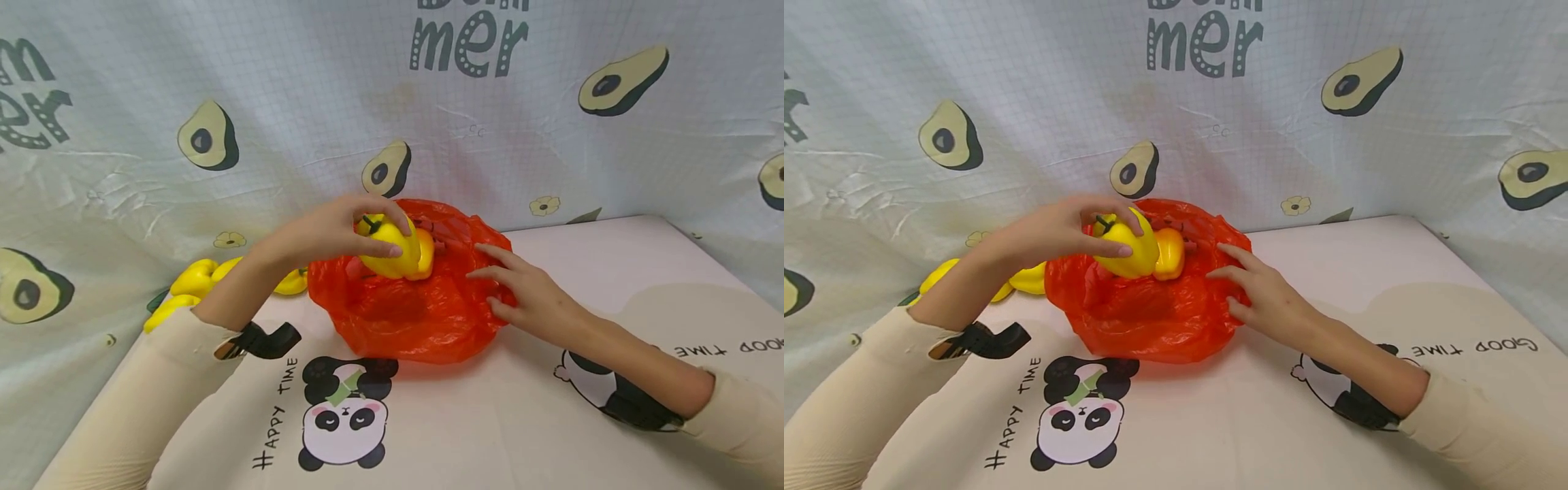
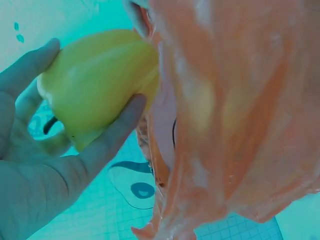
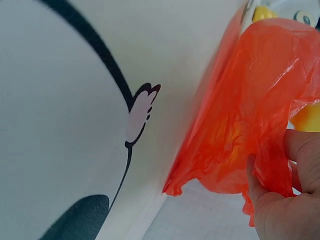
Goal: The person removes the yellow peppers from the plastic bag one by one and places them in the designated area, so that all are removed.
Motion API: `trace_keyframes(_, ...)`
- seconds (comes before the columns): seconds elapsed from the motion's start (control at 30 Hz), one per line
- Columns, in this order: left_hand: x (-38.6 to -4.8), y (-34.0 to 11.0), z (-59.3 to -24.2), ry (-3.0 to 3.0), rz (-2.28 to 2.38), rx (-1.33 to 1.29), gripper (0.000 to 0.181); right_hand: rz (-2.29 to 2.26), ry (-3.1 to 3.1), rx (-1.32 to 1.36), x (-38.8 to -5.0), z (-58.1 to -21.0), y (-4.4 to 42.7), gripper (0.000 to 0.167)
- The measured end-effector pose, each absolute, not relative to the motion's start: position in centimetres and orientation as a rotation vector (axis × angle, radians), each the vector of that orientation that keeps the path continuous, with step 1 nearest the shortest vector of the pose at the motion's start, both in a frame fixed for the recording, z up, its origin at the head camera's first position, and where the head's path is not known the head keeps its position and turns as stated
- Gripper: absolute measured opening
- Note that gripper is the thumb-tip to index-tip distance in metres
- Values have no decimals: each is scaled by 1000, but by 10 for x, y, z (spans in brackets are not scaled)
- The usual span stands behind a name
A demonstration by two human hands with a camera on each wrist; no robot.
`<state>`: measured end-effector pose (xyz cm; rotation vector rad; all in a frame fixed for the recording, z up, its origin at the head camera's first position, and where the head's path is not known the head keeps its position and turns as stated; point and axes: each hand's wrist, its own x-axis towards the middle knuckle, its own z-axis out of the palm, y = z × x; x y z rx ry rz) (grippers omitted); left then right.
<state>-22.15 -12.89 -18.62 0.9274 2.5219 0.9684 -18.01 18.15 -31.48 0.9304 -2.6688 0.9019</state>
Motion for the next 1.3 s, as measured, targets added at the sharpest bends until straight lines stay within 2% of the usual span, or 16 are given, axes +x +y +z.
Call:
trace_keyframes(0.23, -193, -139, -191, 2632, 1145, 1021, 25, 895, -2649, 927, -181, -318, 182, 38)
trace_keyframes(0.53, -176, -156, -208, 2712, 1226, 1134, 25, 886, -2648, 935, -181, -320, 183, 38)
trace_keyframes(0.93, -146, -175, -219, 2713, 1337, 1109, 27, 879, -2675, 912, -180, -322, 183, 39)
trace_keyframes(1.13, -133, -185, -227, 2838, 1302, 1108, 54, 870, -2673, 917, -179, -323, 184, 40)
trace_keyframes(1.3, -124, -190, -232, 2919, 1296, 1005, 74, 868, -2670, 924, -179, -324, 183, 41)
